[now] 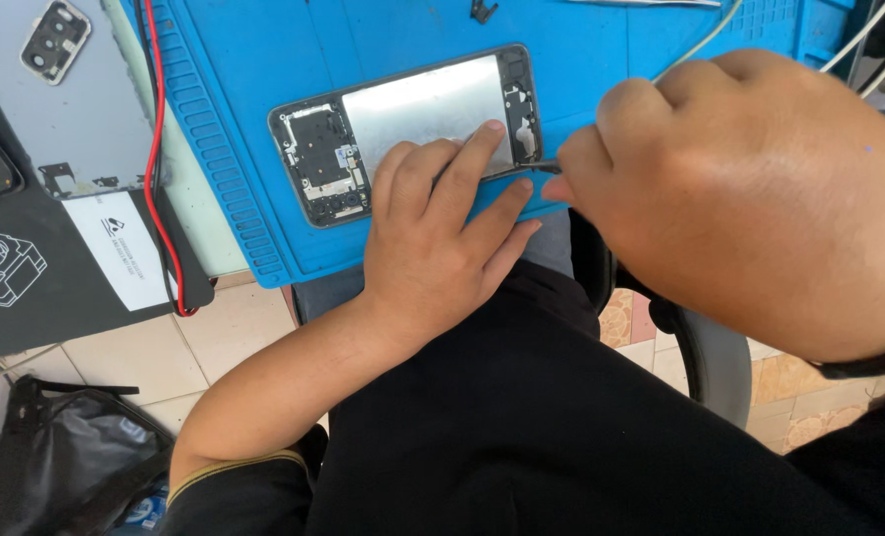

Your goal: The person works on a disassembled smartphone placed on a blue mat. They use a screwdriver to remove and reinstall screws around the device's frame, occasionally lifting and rotating the phone to access different sides. The person also uses tweezers to handle small components and places screws on the mat during the process.

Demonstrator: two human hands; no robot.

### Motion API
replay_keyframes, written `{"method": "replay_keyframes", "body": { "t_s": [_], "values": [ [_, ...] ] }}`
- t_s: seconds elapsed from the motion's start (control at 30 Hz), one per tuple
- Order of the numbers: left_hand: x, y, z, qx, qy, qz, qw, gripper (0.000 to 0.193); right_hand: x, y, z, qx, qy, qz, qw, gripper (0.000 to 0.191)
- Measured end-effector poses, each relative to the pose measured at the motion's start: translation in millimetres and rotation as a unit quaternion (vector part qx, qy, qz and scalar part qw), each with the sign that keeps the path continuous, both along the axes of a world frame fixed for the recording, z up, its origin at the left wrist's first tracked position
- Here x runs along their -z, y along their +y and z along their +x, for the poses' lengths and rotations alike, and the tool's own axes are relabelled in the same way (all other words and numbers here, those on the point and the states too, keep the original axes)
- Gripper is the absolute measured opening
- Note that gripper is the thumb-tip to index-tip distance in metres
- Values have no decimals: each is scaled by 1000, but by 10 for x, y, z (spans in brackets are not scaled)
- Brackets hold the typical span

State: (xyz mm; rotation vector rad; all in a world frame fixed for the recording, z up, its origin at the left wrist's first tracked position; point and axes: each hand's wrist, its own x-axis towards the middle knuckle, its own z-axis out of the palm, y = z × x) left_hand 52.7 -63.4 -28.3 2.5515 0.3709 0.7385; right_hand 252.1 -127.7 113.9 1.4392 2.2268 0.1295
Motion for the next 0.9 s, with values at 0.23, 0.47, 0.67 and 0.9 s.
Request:
{"method": "replay_keyframes", "body": {
  "t_s": [0.23, 0.47, 0.67, 0.9],
  "values": [
    [9, 0, -8, 2, 5, 2, 1000, 32, 1, -1, -1, 22, -50, -70, 996, 27],
    [14, -2, -7, 4, 3, 1, 1000, 31, 4, -3, 4, -22, -36, 3, 999, 28],
    [24, -8, -2, 0, 0, 5, 1000, 31, -15, 17, -33, -24, 2, 39, 999, 17],
    [25, -18, -5, -5, 4, 6, 1000, 33, -30, 85, -63, -30, 3, 72, 997, 14]
  ]
}}
